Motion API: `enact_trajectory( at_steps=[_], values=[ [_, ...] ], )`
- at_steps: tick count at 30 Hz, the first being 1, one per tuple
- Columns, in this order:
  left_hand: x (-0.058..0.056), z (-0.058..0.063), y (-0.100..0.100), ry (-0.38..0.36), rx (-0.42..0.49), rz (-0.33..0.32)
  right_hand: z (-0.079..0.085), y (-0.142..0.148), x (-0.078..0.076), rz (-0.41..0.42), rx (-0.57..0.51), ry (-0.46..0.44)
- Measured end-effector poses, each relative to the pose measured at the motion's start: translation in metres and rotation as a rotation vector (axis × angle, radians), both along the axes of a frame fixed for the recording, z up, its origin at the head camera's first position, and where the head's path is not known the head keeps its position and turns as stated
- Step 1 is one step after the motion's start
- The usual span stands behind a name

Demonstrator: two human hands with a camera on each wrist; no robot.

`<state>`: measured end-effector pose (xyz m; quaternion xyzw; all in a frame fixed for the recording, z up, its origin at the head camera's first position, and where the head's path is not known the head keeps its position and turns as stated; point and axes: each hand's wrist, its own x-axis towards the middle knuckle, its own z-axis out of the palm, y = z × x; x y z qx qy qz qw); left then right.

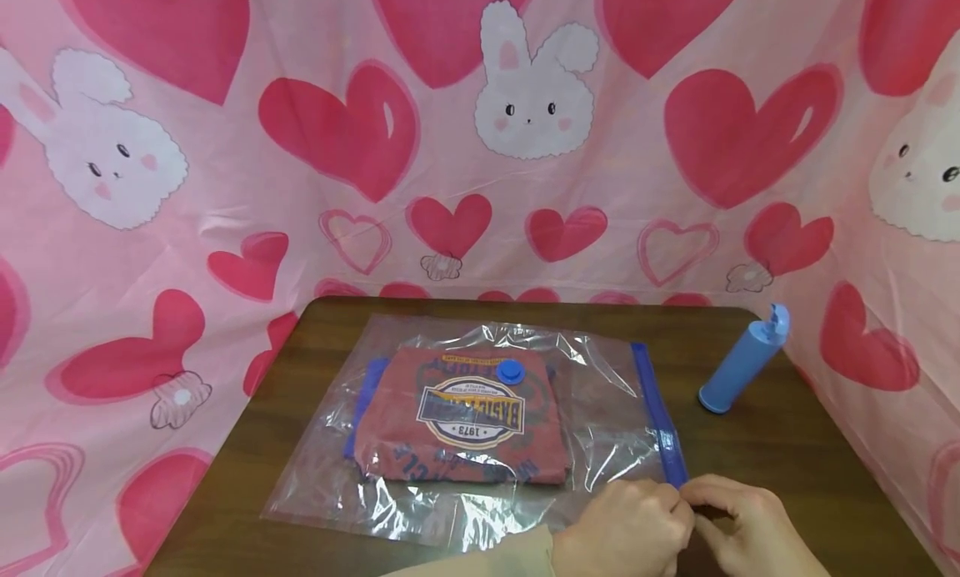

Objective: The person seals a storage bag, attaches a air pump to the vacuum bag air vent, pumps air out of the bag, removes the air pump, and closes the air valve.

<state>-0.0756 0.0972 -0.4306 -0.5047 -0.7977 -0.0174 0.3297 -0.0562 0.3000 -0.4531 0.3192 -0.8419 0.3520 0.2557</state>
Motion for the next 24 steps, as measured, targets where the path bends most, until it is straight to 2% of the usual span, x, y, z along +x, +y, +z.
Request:
enact_trajectory(
  at_steps=[8,13,20,24],
  values=[
    [-0.001,0.000,-0.001,-0.015,0.039,-0.047,-0.004,0.004,-0.001,-0.007,0.001,-0.005],
    [0.001,-0.003,-0.001,-0.031,0.047,-0.022,-0.008,0.007,-0.001,-0.020,-0.004,-0.019],
    [0.001,-0.006,-0.002,-0.104,0.018,0.034,-0.010,0.007,0.001,-0.010,-0.024,-0.027],
    [0.000,-0.004,0.000,-0.079,0.054,0.022,-0.009,0.005,0.000,-0.006,-0.037,0.000]
  ],
)
